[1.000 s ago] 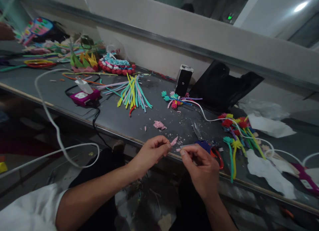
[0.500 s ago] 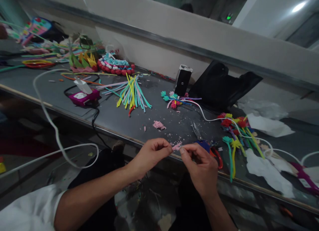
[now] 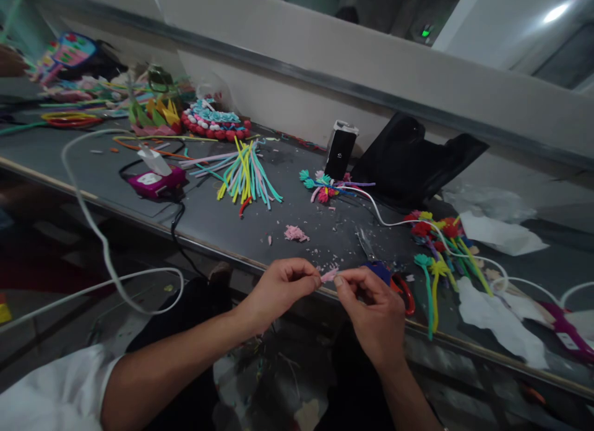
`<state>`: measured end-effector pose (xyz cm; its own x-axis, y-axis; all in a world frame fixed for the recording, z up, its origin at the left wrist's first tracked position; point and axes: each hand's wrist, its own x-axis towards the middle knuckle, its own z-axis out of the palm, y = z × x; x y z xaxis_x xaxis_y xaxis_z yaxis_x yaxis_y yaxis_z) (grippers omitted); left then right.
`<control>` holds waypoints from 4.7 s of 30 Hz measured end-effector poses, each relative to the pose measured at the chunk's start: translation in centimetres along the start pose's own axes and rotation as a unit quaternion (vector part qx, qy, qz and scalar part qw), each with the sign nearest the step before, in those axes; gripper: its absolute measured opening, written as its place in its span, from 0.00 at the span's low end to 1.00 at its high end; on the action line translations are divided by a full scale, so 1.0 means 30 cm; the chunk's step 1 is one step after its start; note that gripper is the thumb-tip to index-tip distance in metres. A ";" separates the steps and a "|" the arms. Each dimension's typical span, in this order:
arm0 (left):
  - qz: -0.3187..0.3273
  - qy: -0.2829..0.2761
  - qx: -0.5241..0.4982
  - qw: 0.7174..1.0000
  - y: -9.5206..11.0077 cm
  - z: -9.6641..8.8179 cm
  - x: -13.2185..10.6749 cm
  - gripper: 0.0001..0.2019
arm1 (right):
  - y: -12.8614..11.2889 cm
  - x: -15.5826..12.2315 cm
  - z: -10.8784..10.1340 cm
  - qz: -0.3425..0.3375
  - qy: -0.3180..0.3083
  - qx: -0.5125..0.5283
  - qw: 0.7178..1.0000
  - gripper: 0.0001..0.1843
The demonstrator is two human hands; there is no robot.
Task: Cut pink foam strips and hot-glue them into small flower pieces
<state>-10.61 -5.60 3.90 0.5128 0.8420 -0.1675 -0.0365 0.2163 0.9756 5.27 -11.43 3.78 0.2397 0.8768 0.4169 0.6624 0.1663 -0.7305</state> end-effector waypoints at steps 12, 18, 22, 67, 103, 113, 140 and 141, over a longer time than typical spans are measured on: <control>0.006 -0.003 0.003 1.000 -0.007 -0.003 0.001 0.08 | -0.004 0.003 0.000 -0.003 -0.002 -0.014 1.000 0.06; 0.002 0.000 -0.007 1.000 -0.001 0.000 -0.002 0.08 | -0.002 0.001 0.005 0.000 0.001 -0.015 1.000 0.06; 0.000 0.014 -0.006 1.000 0.004 0.002 -0.003 0.09 | 0.000 0.006 0.001 0.006 0.003 0.008 1.000 0.06; 0.028 0.012 -0.021 0.999 -0.010 -0.001 -0.001 0.08 | -0.021 -0.012 0.015 -0.040 0.040 -0.046 0.997 0.07; 0.032 -0.033 -0.124 0.991 -0.013 -0.047 0.009 0.13 | 0.225 0.022 -0.165 0.099 -0.037 -0.469 0.877 0.32; 0.012 -0.076 -0.162 0.984 -0.002 -0.047 0.001 0.12 | 0.272 0.004 -0.139 0.093 -0.033 -0.430 0.897 0.29; 0.004 -0.008 -0.091 0.996 0.001 -0.047 0.005 0.13 | -0.028 -0.087 -0.055 0.206 -0.011 0.192 0.959 0.24; 0.005 -0.009 -0.090 0.996 0.001 -0.047 0.005 0.13 | -0.025 -0.087 -0.054 0.201 -0.007 0.188 0.961 0.24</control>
<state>-11.75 -4.77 3.70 0.5270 0.8357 -0.1545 -0.1944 0.2956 0.9353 5.29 -14.58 4.13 0.4122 0.9095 0.0544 0.2138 -0.0385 -0.9761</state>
